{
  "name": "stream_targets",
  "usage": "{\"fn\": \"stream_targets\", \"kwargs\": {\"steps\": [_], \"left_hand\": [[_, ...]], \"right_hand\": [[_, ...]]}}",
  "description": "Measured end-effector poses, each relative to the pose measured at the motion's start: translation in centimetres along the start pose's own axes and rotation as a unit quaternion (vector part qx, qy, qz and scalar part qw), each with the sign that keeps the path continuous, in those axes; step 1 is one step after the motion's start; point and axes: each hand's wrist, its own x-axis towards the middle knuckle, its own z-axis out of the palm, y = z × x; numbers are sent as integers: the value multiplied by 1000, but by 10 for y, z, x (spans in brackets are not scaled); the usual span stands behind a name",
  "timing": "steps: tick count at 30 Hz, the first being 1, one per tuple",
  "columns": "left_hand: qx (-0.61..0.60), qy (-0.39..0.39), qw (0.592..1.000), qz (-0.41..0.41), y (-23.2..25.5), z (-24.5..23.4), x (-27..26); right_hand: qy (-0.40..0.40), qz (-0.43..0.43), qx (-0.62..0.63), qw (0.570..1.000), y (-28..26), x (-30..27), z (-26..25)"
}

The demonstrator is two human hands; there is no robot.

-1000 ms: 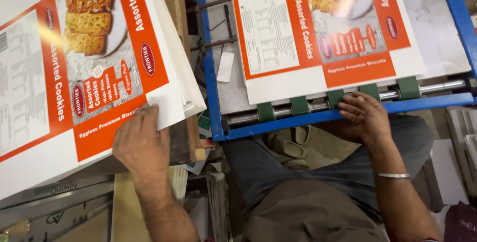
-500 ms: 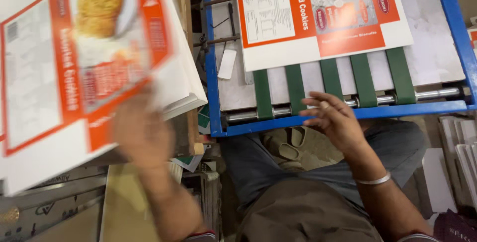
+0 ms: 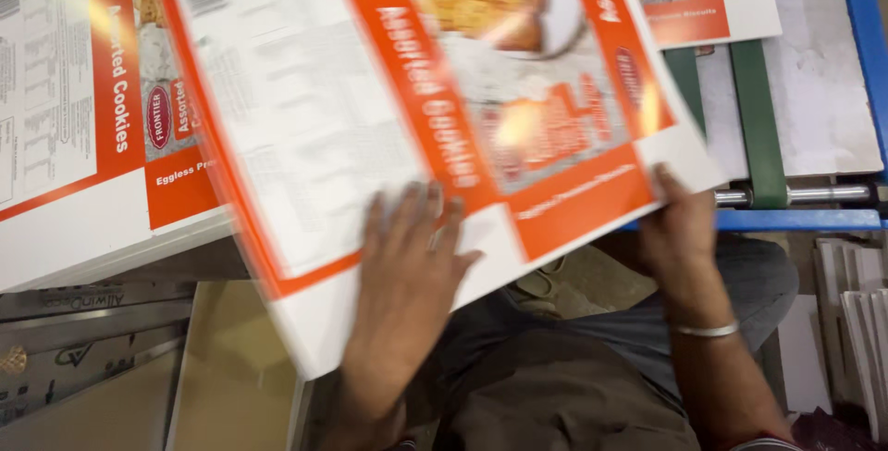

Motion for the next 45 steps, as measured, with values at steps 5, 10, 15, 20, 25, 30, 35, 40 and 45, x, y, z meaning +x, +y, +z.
{"fn": "stream_targets", "kwargs": {"steps": [5,10,15,20,25,30,35,40,45], "left_hand": [[99,69,990,-69,-59,-1,1],[121,74,986,-89,-112,2,13],[146,111,981,-63,-118,6,8],[161,163,971,-60,-119,12,5],[159,169,971,-59,-121,10,4],[141,164,973,-74,-122,10,3],[132,164,975,-74,-122,8,5],[132,123,980,-85,-116,-2,8],[85,83,991,-60,-122,-15,5]], "right_hand": [[89,-125,-54,987,-10,55,-111],[94,-197,-48,975,-31,53,-178],[135,-187,-113,967,-33,9,-205],[116,-173,-71,975,-31,-31,-206],[109,-218,-99,965,-43,-12,-195],[57,-255,-98,960,-52,34,-173],[127,-192,-20,973,-43,73,-145],[118,-6,-43,992,-4,59,-122],[24,93,-90,991,29,27,-105]]}}
